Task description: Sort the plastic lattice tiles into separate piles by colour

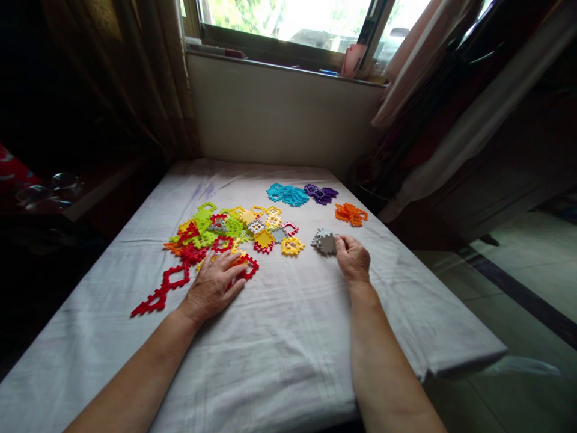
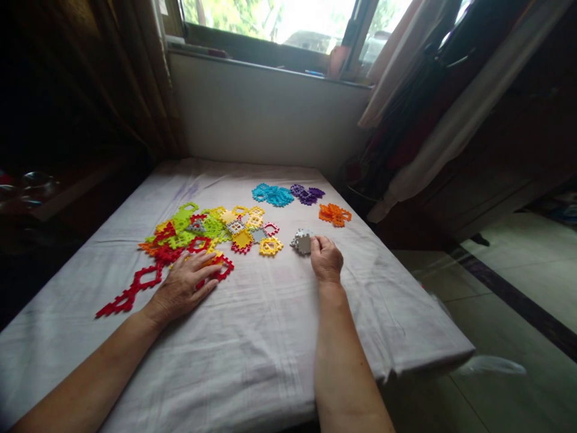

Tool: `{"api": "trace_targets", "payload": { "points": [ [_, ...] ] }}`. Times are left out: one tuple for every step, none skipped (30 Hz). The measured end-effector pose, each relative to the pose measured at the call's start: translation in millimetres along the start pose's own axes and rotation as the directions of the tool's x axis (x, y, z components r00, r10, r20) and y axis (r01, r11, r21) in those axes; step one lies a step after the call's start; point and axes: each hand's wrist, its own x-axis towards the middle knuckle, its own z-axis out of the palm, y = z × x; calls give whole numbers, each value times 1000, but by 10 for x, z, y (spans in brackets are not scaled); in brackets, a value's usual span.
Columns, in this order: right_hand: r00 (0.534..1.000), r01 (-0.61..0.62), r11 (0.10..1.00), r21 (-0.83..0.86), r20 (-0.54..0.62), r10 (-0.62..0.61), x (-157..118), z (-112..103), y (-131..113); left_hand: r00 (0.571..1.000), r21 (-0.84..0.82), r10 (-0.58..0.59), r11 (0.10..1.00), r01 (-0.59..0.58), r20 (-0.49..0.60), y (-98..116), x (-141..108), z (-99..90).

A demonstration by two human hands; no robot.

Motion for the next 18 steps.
{"api": "trace_targets", "payload": {
  "points": [
    [1000, -16, 1000, -9, 9, 16, 18, -9, 54, 1000, 2, -1, 1000, 1, -4, -4, -2, 8],
    [999, -29, 999, -18, 19, 29, 28, -11, 91, 1000, 6, -1, 1000, 1, -7, -8, -4, 16],
    [999, -42, 999, -28, 23, 42, 31, -5, 113, 1000, 9, 1, 1000, -1, -9, -14, -6, 24],
    [998, -52, 998, -42, 18, 53, 26, 7, 121, 1000, 12, 4, 1000, -4, -11, -21, -7, 32],
    [998, -57, 997, -60, 1, 57, 15, 27, 118, 1000, 15, 8, 1000, -7, -13, -28, -7, 39],
    [998, -57, 995, -84, -23, 55, -2, 53, 107, 1000, 18, 12, 1000, -11, -16, -35, -7, 45],
    [998, -52, 992, -113, -44, 47, -26, 87, 90, 1000, 20, 15, 1000, -15, -20, -40, -7, 50],
    [998, -39, 988, -147, -51, 32, -54, 128, 70, 1000, 21, 18, 1000, -18, -22, -45, -8, 55],
    [999, -18, 983, -182, -37, 11, -82, 175, 49, 999, 22, 21, 1000, -20, -26, -49, -8, 59],
    [1000, 10, 976, -216, -3, -11, -107, 226, 27, 999, 22, 22, 1000, -22, -29, -51, -10, 63],
    [999, 40, 969, -246, 45, -30, -123, 279, 5, 999, 22, 24, 999, -23, -31, -53, -11, 65],
    [994, 66, 960, -273, 97, -41, -127, 332, -16, 999, 24, 26, 999, -25, -34, -55, -12, 66],
    [989, 82, 951, -299, 143, -40, -116, 384, -37, 999, 26, 28, 999, -27, -37, -56, -13, 67],
    [983, 85, 942, -325, 181, -27, -87, 434, -59, 999, 27, 32, 999, -31, -40, -57, -14, 67],
    [978, 80, 934, -350, 208, -6, -41, 480, -80, 998, 28, 36, 999, -35, -42, -58, -14, 66],
    [974, 71, 926, -370, 227, 16, 20, 525, -101, 998, 28, 41, 999, -40, -45, -60, -15, 65],
    [970, 67, 922, -382, 242, 30, 93, 569, -120, 998, 28, 45, 999, -44, -48, -62, -16, 65],
    [967, 69, 919, -388, 254, 34, 175, 614, -138, 998, 27, 48, 999, -47, -50, -64, -17, 65]
  ]
}}
